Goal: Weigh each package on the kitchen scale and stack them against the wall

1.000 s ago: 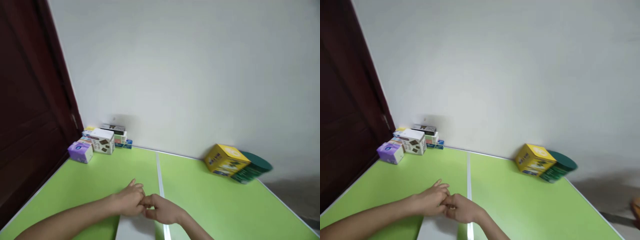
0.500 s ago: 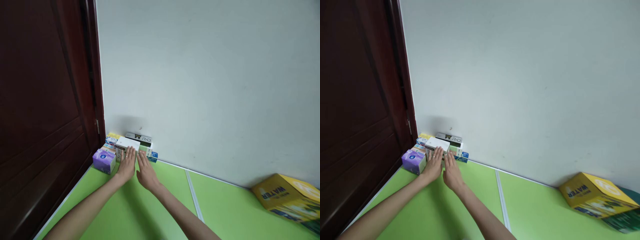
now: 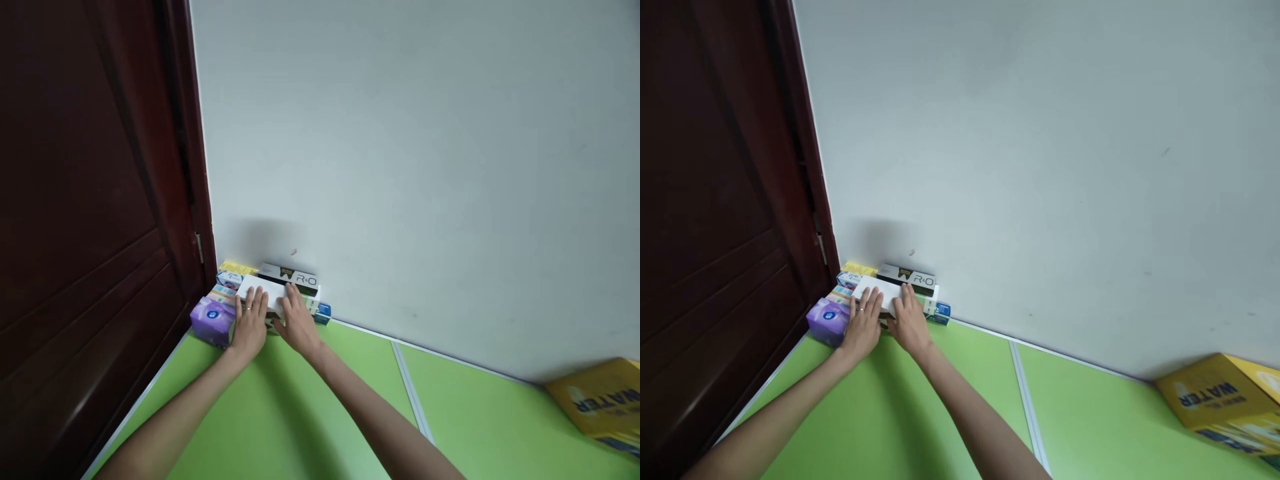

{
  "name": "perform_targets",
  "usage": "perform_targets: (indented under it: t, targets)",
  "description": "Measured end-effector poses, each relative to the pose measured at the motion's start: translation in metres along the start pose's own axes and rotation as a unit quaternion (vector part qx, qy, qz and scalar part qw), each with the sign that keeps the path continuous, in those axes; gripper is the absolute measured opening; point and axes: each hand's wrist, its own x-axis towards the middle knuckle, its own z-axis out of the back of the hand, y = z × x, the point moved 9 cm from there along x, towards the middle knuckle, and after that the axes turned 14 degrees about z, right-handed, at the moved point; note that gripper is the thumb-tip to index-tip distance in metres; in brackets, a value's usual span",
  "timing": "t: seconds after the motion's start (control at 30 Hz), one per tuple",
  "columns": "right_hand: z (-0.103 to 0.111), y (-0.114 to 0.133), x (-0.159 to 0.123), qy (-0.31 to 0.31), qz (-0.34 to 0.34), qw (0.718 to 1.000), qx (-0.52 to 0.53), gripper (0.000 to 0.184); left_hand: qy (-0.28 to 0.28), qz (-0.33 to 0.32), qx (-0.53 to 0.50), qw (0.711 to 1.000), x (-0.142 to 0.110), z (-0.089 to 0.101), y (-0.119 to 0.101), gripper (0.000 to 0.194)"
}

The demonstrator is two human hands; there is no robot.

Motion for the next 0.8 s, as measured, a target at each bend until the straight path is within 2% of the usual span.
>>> perform_targets:
  t: [0.23, 0.43, 0.57, 0.73, 0.8]
  targets:
    - [0.006, 0.005, 0.000, 0.003, -0.012, 1.000, 0.015, 0.042, -0.015, -0.009, 0.032, 0.999, -0.019, 0.005, 0.003, 0.066]
    - [0.023, 0.010, -0.031, 0.014, 0.003, 0.999, 0.041, 0.047, -0.006, -0.087, 0.015, 0.996, -0.058, 0.026, -0.015, 0.067]
    - [0.063, 0.006, -0.078, 0.011, 0.004, 0.998, 0.066, 0.049, 0.059, -0.120, -0.046, 0.990, -0.076, 0.039, -0.032, 0.071]
    - [0.143, 0.018, -0.149, 0.028, -0.010, 0.995, 0.091, 0.044, 0.194, -0.154, -0.149, 0.957, -0.090, 0.057, -0.068, 0.088]
    - [0.174, 0.026, -0.175, 0.030, -0.033, 0.992, 0.115, 0.044, 0.229, -0.193, -0.176, 0.938, -0.103, 0.074, -0.090, 0.086]
